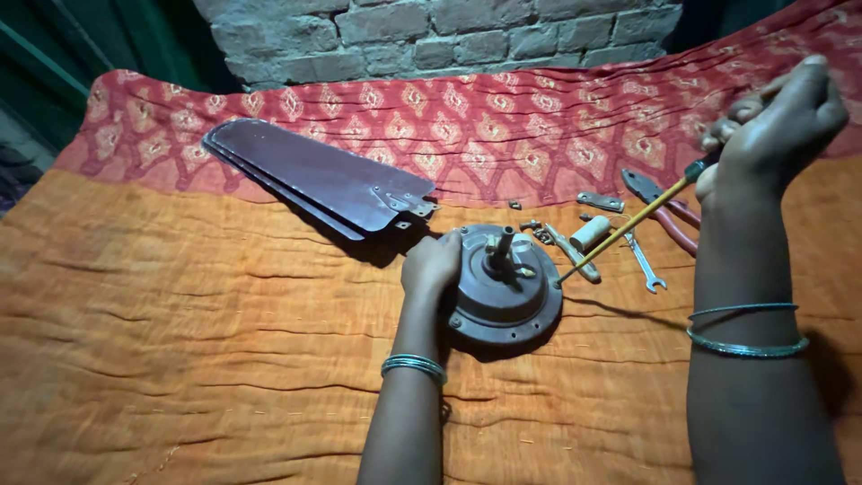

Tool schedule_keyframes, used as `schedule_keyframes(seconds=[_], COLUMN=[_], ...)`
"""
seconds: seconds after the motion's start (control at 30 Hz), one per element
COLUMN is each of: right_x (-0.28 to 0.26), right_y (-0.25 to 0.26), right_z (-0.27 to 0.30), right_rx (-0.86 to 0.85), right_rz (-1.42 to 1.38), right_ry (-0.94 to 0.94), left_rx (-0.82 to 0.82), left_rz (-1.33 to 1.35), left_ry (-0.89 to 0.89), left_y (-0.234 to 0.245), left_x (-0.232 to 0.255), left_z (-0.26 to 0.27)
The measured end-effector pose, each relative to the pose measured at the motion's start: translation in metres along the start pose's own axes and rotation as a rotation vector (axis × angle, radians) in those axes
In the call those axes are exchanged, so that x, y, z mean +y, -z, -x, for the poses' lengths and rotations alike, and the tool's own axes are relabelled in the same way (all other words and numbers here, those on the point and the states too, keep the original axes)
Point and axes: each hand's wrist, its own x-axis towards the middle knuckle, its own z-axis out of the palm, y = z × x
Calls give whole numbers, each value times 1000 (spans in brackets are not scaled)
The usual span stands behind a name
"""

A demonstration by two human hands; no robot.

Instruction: The person removes the fan blades from the motor housing and then uses a screwdriver to loosen and remove several screws from the motor cap. The person then uses a small stick to clean the central shaft of the motor.

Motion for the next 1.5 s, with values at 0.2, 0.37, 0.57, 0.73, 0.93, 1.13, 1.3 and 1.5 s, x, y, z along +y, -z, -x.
schedule_keyframes(seconds=[0.2, 0.37, 0.57, 0.73, 0.93, 1.13, 1.3, 1.5], right_x=[5, -8, -29, -38, -42, -14, 6, 15], right_y=[-27, -54, -72, -79, -74, -78, -61, -40], right_z=[10, 23, 33, 36, 35, 23, -8, -10], right_rx=[-53, -314, -444, -533, -795, -681, -317, -45], right_rz=[43, 52, 32, 31, -156, -166, 264, 156], right_ry=[87, 18, -96, -125, -317, -287, -30, 96], left_rx=[-10, 12, 17, 18, 39, 1, 6, -1], left_rz=[119, 103, 140, 117, 111, 143, 126, 139], left_ry=[-119, -178, -184, -149, -182, -185, -162, -151], left_y=[-13, -17, -13, -14, -21, -27, -23, -20], left_x=[-24, -28, -25, -23, -29, -33, -33, -30], left_z=[-24, -26, -19, -19, -27, -36, -34, -32])
